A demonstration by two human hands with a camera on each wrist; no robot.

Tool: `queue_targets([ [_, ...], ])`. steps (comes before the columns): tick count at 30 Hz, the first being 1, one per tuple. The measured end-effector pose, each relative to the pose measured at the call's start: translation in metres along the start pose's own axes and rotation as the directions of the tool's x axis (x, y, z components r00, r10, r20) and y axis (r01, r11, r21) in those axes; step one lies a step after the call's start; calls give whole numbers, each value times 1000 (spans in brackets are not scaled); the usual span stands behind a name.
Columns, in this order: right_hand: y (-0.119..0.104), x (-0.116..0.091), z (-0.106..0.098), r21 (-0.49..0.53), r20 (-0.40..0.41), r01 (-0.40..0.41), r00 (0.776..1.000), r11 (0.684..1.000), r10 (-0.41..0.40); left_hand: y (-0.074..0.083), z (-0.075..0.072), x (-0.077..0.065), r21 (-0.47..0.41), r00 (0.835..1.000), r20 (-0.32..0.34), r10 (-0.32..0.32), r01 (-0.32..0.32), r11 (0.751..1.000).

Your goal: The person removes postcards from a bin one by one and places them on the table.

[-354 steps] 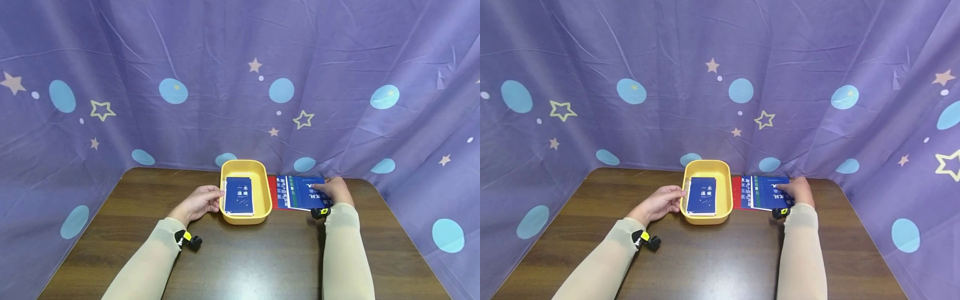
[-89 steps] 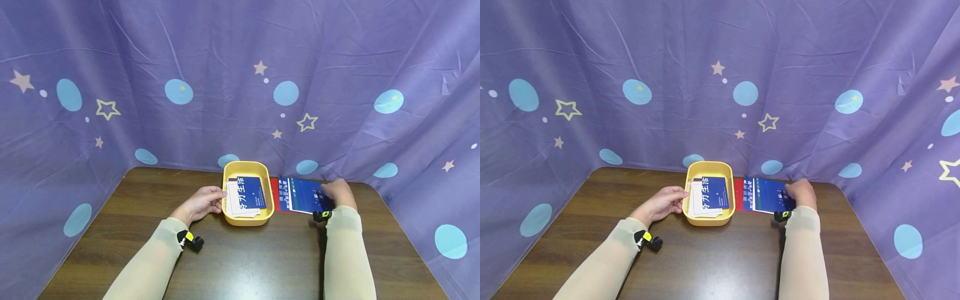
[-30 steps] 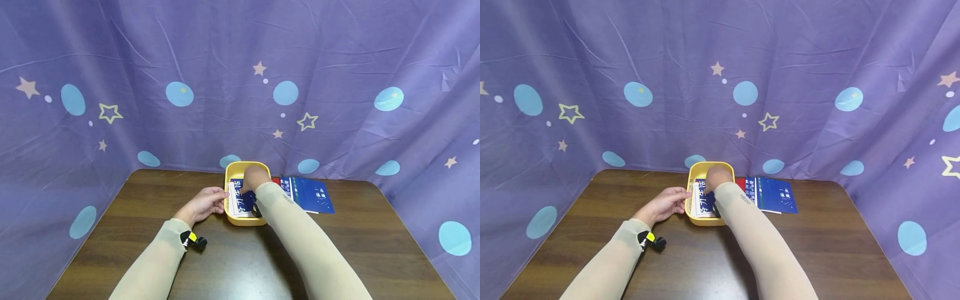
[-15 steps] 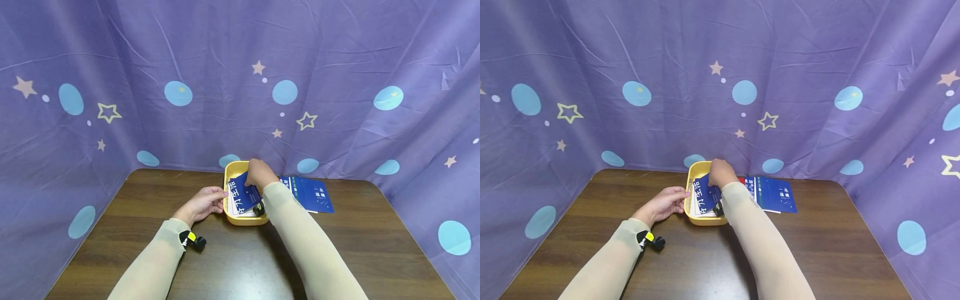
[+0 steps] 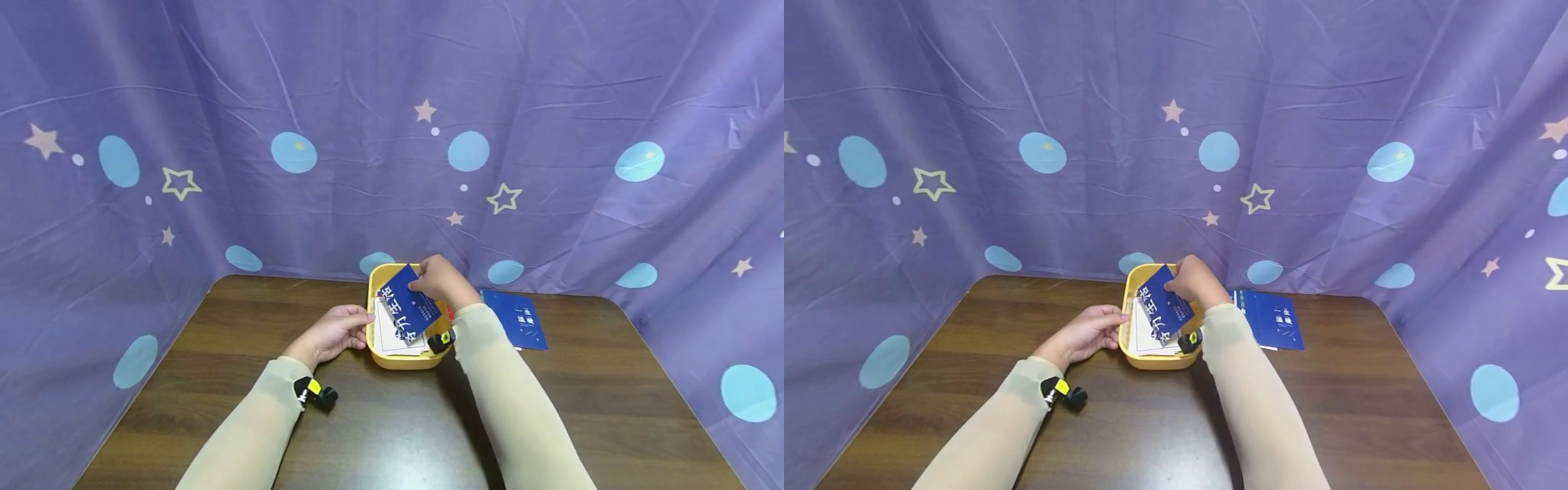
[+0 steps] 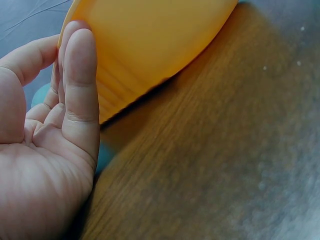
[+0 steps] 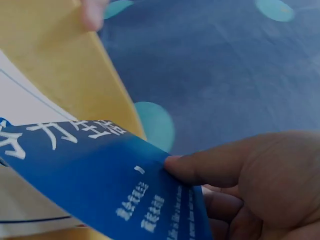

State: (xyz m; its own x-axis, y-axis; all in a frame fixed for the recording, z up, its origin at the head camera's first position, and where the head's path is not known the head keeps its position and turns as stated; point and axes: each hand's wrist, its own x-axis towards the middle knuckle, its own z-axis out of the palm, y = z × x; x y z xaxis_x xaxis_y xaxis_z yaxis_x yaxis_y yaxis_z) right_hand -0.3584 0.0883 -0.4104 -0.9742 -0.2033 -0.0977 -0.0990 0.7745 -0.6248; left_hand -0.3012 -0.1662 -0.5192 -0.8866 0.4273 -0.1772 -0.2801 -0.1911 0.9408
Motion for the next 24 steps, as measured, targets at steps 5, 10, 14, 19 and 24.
queue_targets([
  [5, 15, -13, -21, 129, -23, 33, 999, 991, -30, 0, 2, 1, 0, 1000, 0, 0, 0, 1000],
  [10, 36, -27, -43, 311, -32, 20, 999, 950, -10, 1, 4, 1, 13, 1000, 1, -3, 3, 1000],
  [14, 52, -35, -55, 416, -42, 13, 999, 909, 5, 1, 3, 1, 20, 1000, 1, -5, 5, 1000],
  [19, 68, -44, -69, 450, -57, 13, 998, 893, 14, 2, 3, -1, 22, 1000, -11, -4, 4, 1000],
  [24, 81, -50, -83, 421, -77, 19, 997, 907, 15, 2, 3, -2, 31, 1000, -23, -7, 8, 999],
])
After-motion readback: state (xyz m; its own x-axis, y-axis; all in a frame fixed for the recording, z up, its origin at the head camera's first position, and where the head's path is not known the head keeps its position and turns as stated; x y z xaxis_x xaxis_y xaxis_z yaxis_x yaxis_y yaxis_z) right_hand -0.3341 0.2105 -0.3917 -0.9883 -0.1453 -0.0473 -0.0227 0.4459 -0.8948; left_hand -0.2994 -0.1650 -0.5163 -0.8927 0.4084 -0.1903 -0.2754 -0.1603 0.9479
